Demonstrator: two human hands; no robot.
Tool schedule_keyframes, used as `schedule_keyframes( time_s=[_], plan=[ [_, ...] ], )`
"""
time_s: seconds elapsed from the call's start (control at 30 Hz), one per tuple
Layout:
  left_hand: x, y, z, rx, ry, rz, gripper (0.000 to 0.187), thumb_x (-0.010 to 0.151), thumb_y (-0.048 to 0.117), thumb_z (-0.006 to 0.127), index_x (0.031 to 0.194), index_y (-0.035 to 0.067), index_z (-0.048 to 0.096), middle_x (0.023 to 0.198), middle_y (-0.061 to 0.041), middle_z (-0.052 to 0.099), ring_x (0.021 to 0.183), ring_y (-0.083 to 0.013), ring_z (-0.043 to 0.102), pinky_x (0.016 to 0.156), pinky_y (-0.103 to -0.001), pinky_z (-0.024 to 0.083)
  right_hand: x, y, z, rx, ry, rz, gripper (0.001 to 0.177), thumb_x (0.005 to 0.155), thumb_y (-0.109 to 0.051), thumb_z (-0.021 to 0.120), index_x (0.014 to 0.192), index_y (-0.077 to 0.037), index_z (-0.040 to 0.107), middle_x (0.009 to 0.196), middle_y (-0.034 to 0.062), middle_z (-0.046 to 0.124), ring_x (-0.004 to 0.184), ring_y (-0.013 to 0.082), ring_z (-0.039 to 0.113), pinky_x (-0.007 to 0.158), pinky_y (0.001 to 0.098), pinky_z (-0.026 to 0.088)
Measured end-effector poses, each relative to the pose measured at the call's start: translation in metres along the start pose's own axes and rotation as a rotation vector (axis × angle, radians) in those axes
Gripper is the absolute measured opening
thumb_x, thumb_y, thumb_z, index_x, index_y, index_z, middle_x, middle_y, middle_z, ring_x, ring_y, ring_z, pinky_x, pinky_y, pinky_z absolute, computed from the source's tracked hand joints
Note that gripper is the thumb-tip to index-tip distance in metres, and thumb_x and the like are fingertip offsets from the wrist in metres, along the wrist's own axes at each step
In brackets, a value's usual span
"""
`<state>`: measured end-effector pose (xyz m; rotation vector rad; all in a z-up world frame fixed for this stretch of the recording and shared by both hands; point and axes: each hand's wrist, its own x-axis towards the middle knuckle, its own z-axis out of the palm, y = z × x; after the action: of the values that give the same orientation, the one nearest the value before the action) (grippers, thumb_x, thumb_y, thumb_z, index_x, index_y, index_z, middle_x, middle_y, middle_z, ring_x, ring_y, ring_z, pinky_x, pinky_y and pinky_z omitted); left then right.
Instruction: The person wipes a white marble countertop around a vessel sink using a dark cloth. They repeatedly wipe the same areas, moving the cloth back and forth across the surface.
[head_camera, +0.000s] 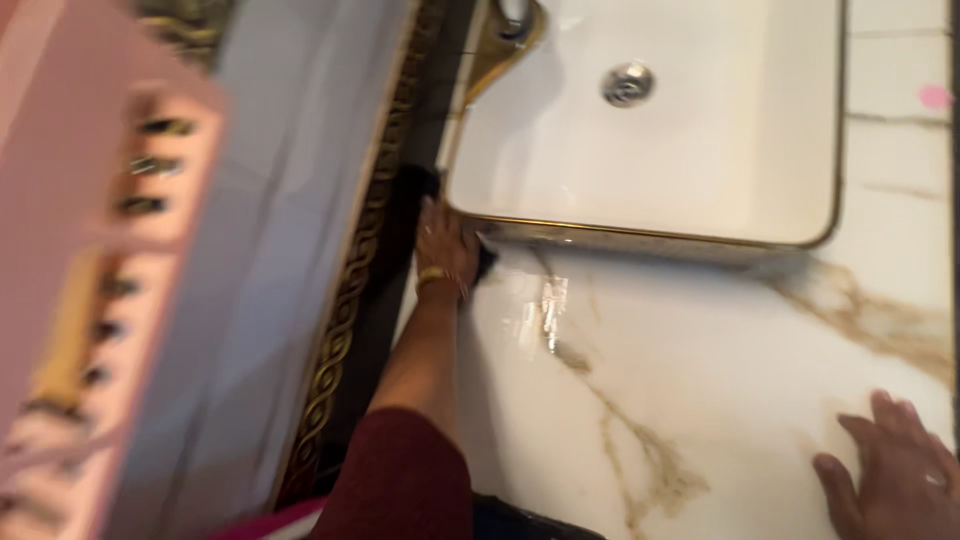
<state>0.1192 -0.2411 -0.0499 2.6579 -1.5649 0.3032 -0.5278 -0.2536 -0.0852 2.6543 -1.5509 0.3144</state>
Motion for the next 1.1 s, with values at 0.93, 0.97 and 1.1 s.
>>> schedule_keyframes(
  time_s=[0.93, 0.97, 1.1],
  plan=[
    [-0.166, 0.41, -0.116, -0.404, -0.16, 0.428, 0.077, 0.087, 0.035, 0.051, 0.161, 0.02, 0.036, 0.166, -0.007, 0.037, 0.16, -0.0327, 0.021, 0.132, -0.052, 0.008, 0.024, -0.045, -0.08, 0.34, 0.068, -0.022, 0.047, 0.096, -0.038, 0.054, 0.127, -0.003, 0.053, 0.161, 0.0189, 0.044, 0.156, 0.0311, 0.035, 0.128, 0.0488, 0.022],
    [-0.171, 0.405, -0.115, -0.404, -0.145, 0.45, 0.077, 0.086, 0.035, 0.052, 0.16, 0.021, 0.037, 0.166, -0.006, 0.038, 0.16, -0.032, 0.021, 0.132, -0.052, 0.008, 0.023, -0.045, -0.079, 0.323, 0.051, -0.019, 0.044, 0.096, -0.037, 0.055, 0.123, -0.004, 0.054, 0.16, 0.0191, 0.044, 0.156, 0.0314, 0.036, 0.128, 0.0487, 0.023],
    [-0.184, 0.371, -0.108, -0.465, -0.103, 0.393, 0.082, 0.079, 0.033, 0.055, 0.159, 0.02, 0.04, 0.165, -0.007, 0.041, 0.159, -0.0324, 0.024, 0.131, -0.051, 0.009, 0.023, -0.042, -0.079, 0.364, 0.081, -0.047, 0.04, 0.095, -0.038, 0.057, 0.118, -0.005, 0.055, 0.156, 0.0198, 0.047, 0.154, 0.0327, 0.037, 0.128, 0.0489, 0.023]
  ],
)
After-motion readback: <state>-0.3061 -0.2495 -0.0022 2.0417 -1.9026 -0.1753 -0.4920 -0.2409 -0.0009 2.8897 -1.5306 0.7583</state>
